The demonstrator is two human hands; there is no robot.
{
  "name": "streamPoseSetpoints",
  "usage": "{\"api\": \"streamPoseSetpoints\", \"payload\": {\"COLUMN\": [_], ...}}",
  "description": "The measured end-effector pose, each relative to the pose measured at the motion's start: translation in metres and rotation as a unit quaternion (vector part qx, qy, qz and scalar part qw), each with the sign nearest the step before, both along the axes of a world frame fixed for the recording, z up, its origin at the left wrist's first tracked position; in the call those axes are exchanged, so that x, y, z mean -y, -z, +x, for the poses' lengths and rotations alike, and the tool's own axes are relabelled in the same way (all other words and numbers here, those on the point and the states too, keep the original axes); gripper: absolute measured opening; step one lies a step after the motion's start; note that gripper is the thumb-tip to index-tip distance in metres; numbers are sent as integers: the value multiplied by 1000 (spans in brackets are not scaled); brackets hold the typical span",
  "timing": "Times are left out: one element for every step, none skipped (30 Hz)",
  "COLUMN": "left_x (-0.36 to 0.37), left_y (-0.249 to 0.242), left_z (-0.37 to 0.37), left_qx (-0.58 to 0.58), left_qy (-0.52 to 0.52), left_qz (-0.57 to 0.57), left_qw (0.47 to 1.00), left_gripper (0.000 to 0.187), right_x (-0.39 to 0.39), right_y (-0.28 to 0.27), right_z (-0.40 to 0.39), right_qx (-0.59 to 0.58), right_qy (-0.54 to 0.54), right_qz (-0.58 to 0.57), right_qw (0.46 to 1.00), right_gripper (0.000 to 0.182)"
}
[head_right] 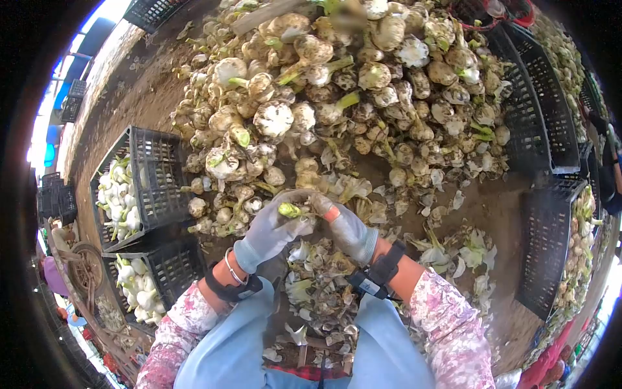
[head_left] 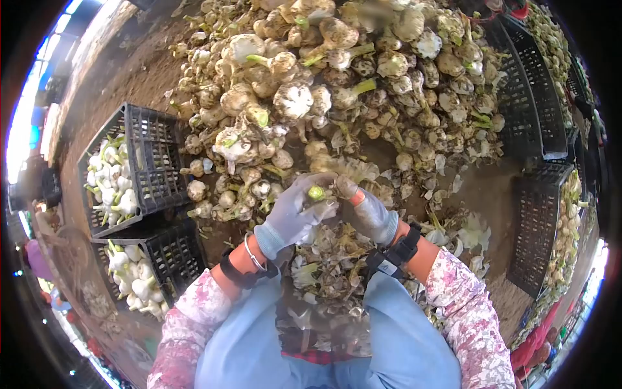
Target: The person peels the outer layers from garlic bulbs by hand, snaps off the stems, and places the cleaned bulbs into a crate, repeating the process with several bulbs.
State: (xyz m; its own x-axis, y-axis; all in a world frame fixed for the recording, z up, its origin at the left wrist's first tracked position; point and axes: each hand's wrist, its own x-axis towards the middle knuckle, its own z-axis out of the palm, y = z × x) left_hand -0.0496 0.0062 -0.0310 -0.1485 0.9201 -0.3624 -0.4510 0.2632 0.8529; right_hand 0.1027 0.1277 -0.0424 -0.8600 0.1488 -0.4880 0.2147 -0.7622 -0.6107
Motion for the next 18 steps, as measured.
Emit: {"api": "streamPoseSetpoints", "payload": {"left_x": [-2, -4, -6, -8, -13, -16, -19, -20, -23, -25, -26, -26, -26, -25, -24, -25, -26, -23], "left_y": [-3, -6, -10, -14, -19, -30, -37, -37, -38, -38, -40, -44, -45, -43, -45, -51, -55, -48], "left_z": [3, 5, 7, 12, 11, 13, 16, 21, 27, 32, 34, 36, 38, 38, 40, 42, 43, 43], "left_qx": [-11, -22, -32, -43, -282, -333, -382, -430, -477, -523, -517, -510, -503, -515, -503, -491, -478, -507], "left_qy": [-26, -52, -78, -156, -149, -132, -115, -92, -69, -46, -47, -47, -48, -55, -34, -14, 4, 2], "left_qz": [-9, -18, -26, -61, 5, -24, -52, -48, -41, -35, -26, -19, -12, 7, -20, -47, -74, -52], "left_qw": [1000, 998, 996, 985, 948, 933, 915, 897, 875, 850, 854, 859, 863, 856, 863, 870, 875, 860], "left_gripper": [52, 51, 51, 40, 34, 36, 38, 42, 46, 50, 51, 52, 54, 56, 57, 58, 59, 63], "right_x": [-3, -15, -20, -24, -26, -26, -22, -16, -12, -10, -11, -10, -10, -8, -6, -7, -8, -10], "right_y": [-7, -14, -10, -4, -6, -15, -25, -37, -43, -42, -42, -41, -39, -35, -36, -41, -45, -39], "right_z": [2, 7, 8, 11, 11, 16, 17, 14, 11, 10, 13, 17, 21, 21, 22, 22, 22, 24], "right_qx": [-12, 39, 90, 139, 185, 155, 114, 73, 30, -8, 20, 49, 76, 38, 12, -15, -42, -73], "right_qy": [22, -35, -60, -84, -105, -7, 39, 86, 132, 128, 110, 91, 71, 120, 128, 133, 137, 103], "right_qz": [-17, 68, 233, 390, 535, 515, 486, 454, 421, 474, 408, 339, 267, 247, 321, 394, 465, 524], "right_qw": [1000, 996, 966, 906, 818, 843, 866, 884, 897, 871, 906, 935, 958, 961, 938, 909, 873, 842], "right_gripper": [57, 55, 52, 50, 48, 45, 43, 41, 39, 41, 41, 41, 42, 39, 38, 36, 35, 37]}}
